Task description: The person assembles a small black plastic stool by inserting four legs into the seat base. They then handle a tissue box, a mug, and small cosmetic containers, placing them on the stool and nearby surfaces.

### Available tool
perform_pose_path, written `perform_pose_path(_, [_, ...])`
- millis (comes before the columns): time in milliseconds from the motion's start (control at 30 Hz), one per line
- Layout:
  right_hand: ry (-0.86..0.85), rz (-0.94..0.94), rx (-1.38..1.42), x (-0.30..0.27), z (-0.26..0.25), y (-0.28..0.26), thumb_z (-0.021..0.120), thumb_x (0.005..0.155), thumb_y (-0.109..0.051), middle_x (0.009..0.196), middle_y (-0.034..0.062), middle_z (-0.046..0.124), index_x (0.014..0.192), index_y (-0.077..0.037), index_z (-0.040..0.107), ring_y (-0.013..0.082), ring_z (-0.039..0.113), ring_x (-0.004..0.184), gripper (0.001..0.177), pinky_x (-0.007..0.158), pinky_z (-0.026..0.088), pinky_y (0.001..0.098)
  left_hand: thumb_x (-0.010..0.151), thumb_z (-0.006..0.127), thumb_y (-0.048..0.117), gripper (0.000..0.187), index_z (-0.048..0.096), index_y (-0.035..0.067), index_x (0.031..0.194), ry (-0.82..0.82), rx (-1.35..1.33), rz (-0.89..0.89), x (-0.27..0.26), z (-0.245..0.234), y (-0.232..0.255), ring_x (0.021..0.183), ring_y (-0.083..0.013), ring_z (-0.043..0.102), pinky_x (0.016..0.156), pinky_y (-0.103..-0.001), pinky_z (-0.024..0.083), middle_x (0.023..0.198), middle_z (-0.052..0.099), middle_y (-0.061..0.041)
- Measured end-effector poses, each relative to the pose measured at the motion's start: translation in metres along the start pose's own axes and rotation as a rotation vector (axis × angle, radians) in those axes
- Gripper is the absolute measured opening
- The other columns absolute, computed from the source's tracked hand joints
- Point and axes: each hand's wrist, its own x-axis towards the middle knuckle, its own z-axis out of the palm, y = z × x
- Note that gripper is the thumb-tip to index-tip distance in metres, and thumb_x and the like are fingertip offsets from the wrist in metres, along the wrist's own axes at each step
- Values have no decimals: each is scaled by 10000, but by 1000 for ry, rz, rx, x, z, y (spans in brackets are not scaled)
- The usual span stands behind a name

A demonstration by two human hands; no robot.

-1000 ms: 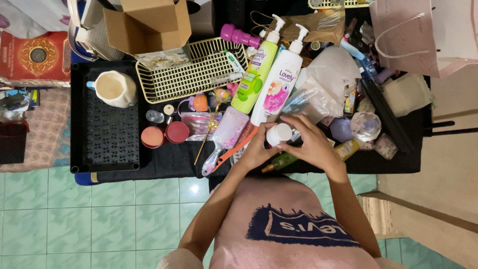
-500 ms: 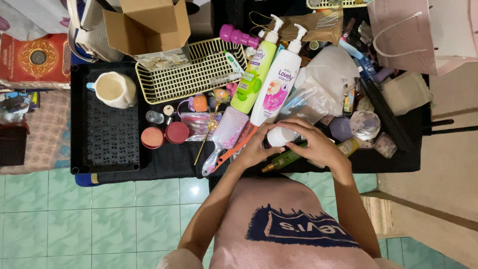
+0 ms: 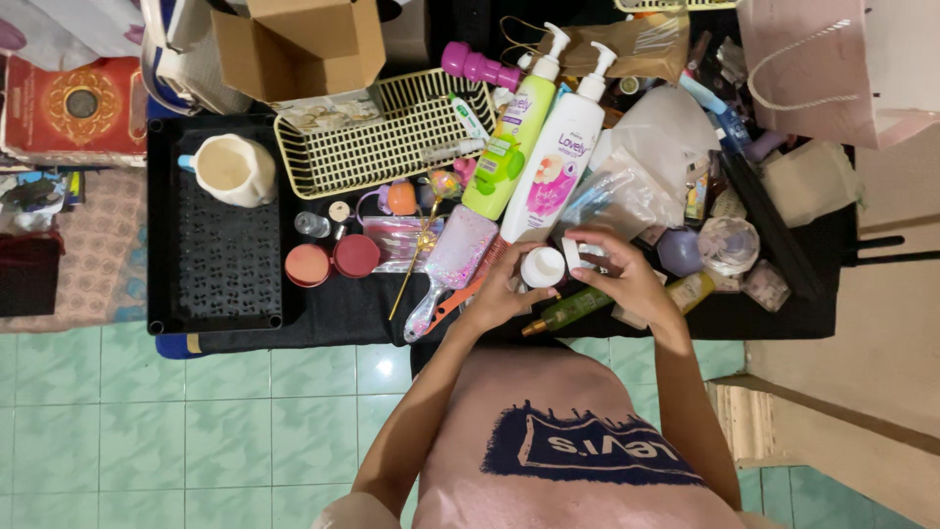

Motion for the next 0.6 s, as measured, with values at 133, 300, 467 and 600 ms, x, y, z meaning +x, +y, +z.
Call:
perform_pose_path(133, [23, 81, 106, 3, 18, 28, 734, 912, -14, 1398, 60, 607, 1356, -50, 575, 169, 566, 1287, 473, 1066, 484, 350, 835, 857, 75, 697, 484, 57, 1424, 56, 165, -18, -17, -22, 10, 1302, -179, 551, 1134, -341, 436, 1355, 590, -86])
perform_pose_path(300, [-35, 89, 182, 13, 71, 70, 753, 908, -37, 1340, 61, 652, 1301, -79, 503, 185, 605, 1260, 468, 1066, 514, 358, 827, 843, 90, 689, 496, 82, 1422, 139, 108, -97, -58, -64, 26, 1253, -177, 595, 1085, -341, 493, 1328, 628, -67])
perform_pose_path(467, [-88, 83, 245, 28, 149, 81, 772, 880, -58, 1318, 44, 606, 1353, -102, 507, 175, 592, 1269, 544, 1059, 493, 341, 831, 859, 130, 668, 516, 105, 1405, 296, 369, -211, -126, -128, 47, 1238, -207, 684, 1085, -329, 510, 1288, 719, -78])
perform_pose_path(600, [-104, 162, 167, 37, 210, 73, 801, 838, -29, 1265, 31, 589, 1309, -78, 541, 188, 630, 1183, 540, 983, 529, 345, 746, 877, 76, 691, 537, 52, 1348, 482, 693, -7, -174, -169, 47, 1305, -354, 539, 1099, -420, 434, 1394, 581, -176])
